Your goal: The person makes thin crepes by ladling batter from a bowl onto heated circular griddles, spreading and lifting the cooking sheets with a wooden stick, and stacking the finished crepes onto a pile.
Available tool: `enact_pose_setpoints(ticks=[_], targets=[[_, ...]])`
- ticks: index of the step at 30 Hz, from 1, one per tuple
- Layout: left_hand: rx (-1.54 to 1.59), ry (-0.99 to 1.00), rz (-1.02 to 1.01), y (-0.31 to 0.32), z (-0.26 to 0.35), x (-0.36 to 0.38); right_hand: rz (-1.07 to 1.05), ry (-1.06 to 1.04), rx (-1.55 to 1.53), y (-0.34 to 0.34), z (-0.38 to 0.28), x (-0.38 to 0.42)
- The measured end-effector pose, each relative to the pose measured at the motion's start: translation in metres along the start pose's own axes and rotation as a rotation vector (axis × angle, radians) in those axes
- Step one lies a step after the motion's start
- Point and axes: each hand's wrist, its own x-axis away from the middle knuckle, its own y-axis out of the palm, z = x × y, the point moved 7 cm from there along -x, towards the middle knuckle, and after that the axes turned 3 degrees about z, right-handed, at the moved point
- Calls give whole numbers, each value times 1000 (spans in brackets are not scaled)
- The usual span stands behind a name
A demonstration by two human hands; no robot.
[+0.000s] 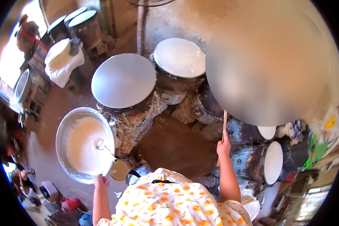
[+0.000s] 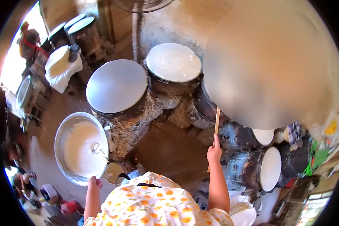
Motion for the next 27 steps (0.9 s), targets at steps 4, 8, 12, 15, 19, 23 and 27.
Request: enact_pose_setpoints(ticks=[4, 8, 12, 15, 19, 23, 27], targets=[[265, -460, -373, 48, -57, -12, -62, -91, 18, 57, -41, -24], [348, -474, -650, 134, -19, 63, -66, -65, -25, 68, -95, -8], [604, -515, -465, 176, 25, 85, -77, -180, -98, 84, -140, -13], [929, -584, -536, 182, 31, 19, -145, -302, -122, 108, -163, -33], [1110, -643, -572, 161, 66, 36, -277, -359, -149, 130, -210, -37], [1046, -570, -490, 155, 48, 84, -316, -447, -185, 140, -229, -31], [1065, -383, -607, 173, 74, 1, -385, -434, -131, 140, -225, -24]])
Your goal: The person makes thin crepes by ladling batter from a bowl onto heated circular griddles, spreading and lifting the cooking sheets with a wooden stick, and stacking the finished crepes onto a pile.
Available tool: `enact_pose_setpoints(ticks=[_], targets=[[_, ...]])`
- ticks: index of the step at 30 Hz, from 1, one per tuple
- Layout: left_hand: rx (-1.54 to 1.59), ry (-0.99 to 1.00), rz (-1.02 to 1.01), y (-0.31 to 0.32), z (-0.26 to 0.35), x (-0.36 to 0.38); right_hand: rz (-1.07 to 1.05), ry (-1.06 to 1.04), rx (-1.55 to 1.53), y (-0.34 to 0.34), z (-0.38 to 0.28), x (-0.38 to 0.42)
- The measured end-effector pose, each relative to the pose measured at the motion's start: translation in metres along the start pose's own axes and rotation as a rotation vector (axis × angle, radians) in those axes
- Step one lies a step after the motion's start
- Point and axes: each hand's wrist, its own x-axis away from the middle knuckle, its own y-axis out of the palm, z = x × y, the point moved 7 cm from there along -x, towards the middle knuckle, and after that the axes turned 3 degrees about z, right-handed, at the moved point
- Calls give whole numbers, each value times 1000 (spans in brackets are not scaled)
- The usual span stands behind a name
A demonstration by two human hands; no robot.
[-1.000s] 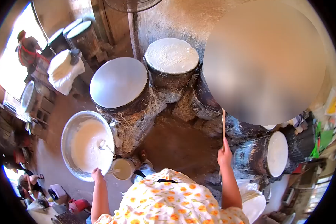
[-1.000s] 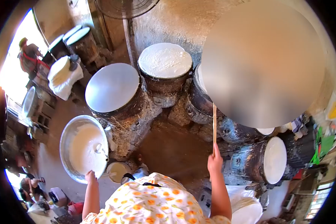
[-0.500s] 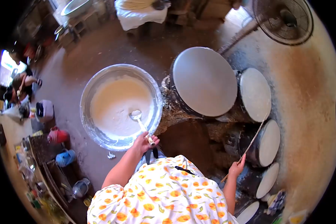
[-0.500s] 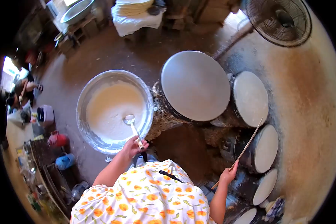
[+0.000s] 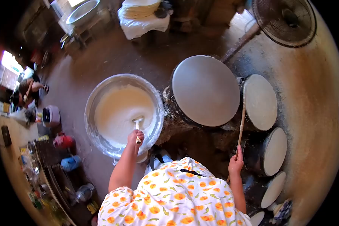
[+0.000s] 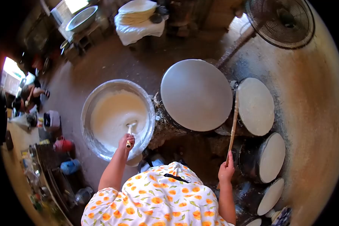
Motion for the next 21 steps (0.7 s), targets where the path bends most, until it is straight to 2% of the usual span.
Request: enact_pose_setpoints(ticks=[1, 2, 3, 6, 7, 9, 15, 16, 18, 19, 21], targets=[[-171, 81, 15, 7, 18, -23, -62, 22, 31, 3, 0, 4], [-227, 130, -23, 13, 33, -40, 1, -101, -13, 1, -6, 7], [-279, 181, -68, 25, 44, -50, 28, -82, -13, -4, -6, 10], [51, 15, -347, 44, 58, -55, -120, 64, 53, -7, -5, 14], [-36, 19, -309, 43, 63, -52, -116, 66, 47, -7, -2, 13], [-114, 0, -311, 43, 68, -31, -86, -58, -2, -4, -2, 11], [-126, 100, -529, 114, 28, 125, -161, -65, -131, 25, -2, -10], [-163, 147, -575, 124, 26, 152, -175, -80, -156, 31, -4, -15], [-242, 238, -628, 154, 15, 211, -133, -260, -149, 39, -20, -25], [-318, 297, -671, 169, 11, 242, -148, -281, -177, 44, -27, -29], [-449, 458, -628, 190, 10, 299, -226, -239, -175, 50, -37, -38]])
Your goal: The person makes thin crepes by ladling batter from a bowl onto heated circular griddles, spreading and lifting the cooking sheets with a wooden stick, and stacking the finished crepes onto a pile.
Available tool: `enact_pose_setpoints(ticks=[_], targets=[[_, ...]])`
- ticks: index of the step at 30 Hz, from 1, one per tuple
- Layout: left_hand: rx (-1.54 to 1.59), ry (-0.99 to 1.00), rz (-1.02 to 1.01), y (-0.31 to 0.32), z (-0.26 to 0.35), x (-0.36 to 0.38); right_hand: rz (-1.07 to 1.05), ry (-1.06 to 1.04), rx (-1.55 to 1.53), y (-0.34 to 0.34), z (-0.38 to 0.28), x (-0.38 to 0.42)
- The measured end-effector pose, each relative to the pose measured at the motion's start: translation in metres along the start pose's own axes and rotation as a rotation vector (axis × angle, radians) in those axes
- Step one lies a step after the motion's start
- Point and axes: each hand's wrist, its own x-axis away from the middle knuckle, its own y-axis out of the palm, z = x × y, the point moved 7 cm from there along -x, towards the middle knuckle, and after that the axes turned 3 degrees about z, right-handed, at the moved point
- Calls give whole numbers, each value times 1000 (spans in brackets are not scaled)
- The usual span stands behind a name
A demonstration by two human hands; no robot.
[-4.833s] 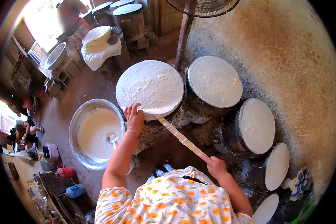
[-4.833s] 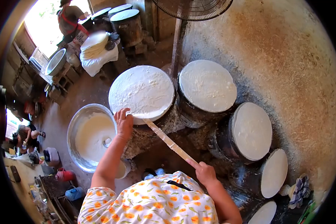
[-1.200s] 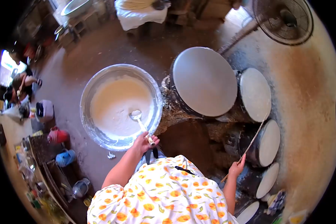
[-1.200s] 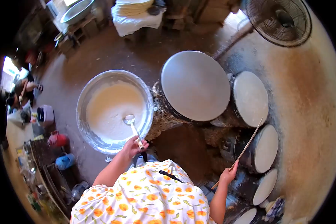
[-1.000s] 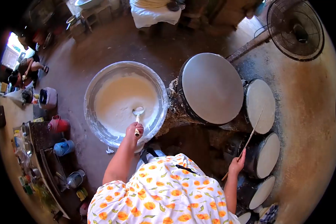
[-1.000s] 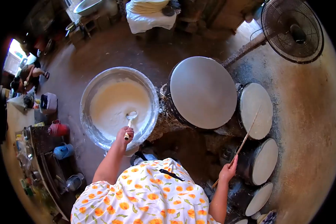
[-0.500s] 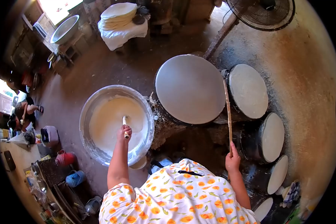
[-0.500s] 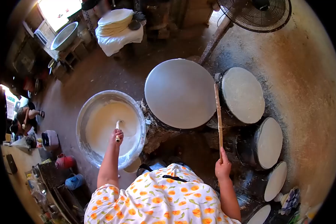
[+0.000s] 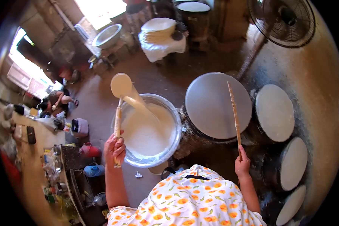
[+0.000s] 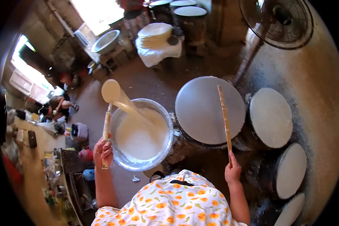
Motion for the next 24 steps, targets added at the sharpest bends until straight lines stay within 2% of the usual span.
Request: enact_pose_setpoints(ticks=[5, 8, 9, 10, 12, 13, 15, 18, 19, 20, 22, 24], targets=[[-460, 315, 0, 86, 60, 59, -4, -195, -45, 9, -26, -23], [-530, 298, 111, 65, 45, 66, -105, -100, -14, 17, -27, -28], [-580, 266, 220, 47, 34, 65, -79, -196, -39, 17, -37, -30], [-573, 259, 227, 28, 25, 63, -86, -192, -30, 19, -37, -31], [-190, 17, 387, -29, -8, 60, -127, -228, -65, 24, -39, -32], [-179, 14, 394, -45, -14, 61, -163, -230, -78, 26, -44, -32], [160, -141, 497, -66, -35, 70, -208, -226, -81, 28, -49, -32], [34, -123, 448, -50, -27, 102, -254, -239, -90, 33, -57, -32], [-20, -54, 368, -33, -20, 112, -262, -263, -75, 34, -58, -31], [-18, -47, 368, -33, -18, 115, -271, -288, -60, 36, -60, -30], [-216, 112, 325, -29, -6, 121, -256, -345, -89, 39, -65, -28], [-260, 129, 346, -37, -5, 106, -232, -396, -120, 43, -70, -26]])
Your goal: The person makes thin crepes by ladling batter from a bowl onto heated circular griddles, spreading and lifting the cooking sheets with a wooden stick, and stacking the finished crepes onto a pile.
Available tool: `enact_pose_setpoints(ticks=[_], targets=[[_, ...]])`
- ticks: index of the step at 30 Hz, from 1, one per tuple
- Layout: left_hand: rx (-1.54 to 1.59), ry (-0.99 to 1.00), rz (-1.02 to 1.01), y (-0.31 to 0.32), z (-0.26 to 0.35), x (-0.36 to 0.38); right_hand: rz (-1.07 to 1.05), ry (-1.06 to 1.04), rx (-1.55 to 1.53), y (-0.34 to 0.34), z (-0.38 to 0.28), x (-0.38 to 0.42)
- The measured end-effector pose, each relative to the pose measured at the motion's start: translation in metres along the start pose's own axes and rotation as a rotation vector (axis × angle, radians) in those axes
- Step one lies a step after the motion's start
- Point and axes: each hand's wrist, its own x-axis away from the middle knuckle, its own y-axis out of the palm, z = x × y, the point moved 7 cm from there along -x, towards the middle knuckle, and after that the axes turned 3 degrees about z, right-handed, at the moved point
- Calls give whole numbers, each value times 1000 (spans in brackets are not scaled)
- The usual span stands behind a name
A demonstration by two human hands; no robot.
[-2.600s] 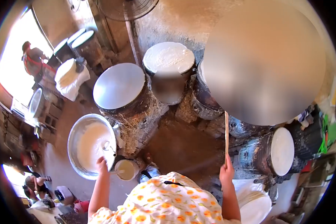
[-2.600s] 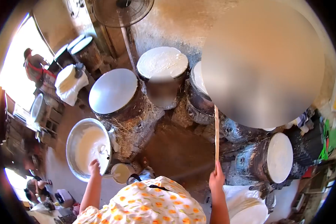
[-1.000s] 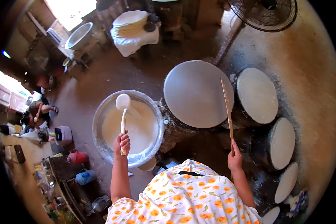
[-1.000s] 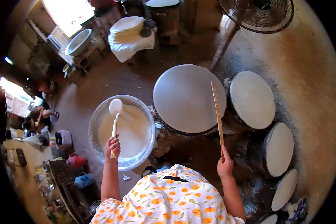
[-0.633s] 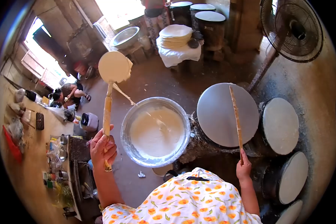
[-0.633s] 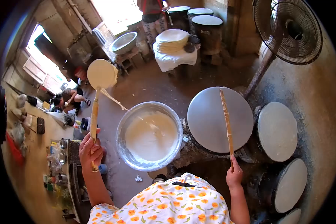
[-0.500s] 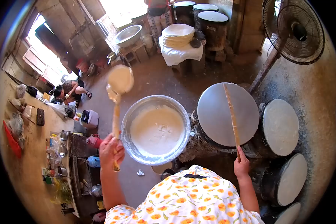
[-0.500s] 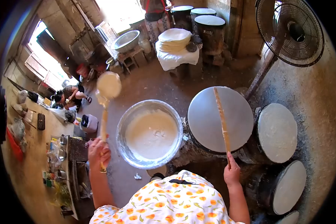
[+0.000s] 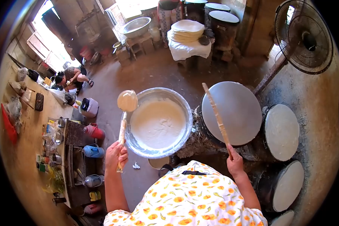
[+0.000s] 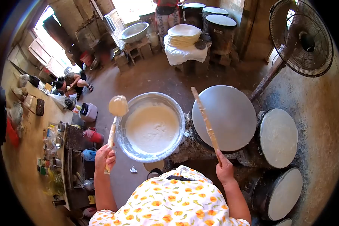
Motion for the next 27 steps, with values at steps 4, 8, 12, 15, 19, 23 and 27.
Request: enact_pose_setpoints(ticks=[4, 8, 12, 15, 19, 23, 27], targets=[[20, -104, 80, 16, -16, -24, -112, -40, -39, 11, -11, 1], [-121, -149, -23, 86, -33, -26, -140, -183, 74, 4, -38, -3], [-295, -160, -136, 173, -62, -33, -51, -178, 193, -16, -32, -6], [-450, -78, -285, 238, -91, -35, 25, -88, 311, -47, -18, 0], [-581, -60, -375, 297, -148, -46, 109, 46, 404, -80, 21, 25], [-554, -142, -464, 319, -218, -67, 57, 249, 444, -104, 56, 57], [-589, -170, -567, 321, -268, -90, 0, 443, 475, -105, 89, 87]])
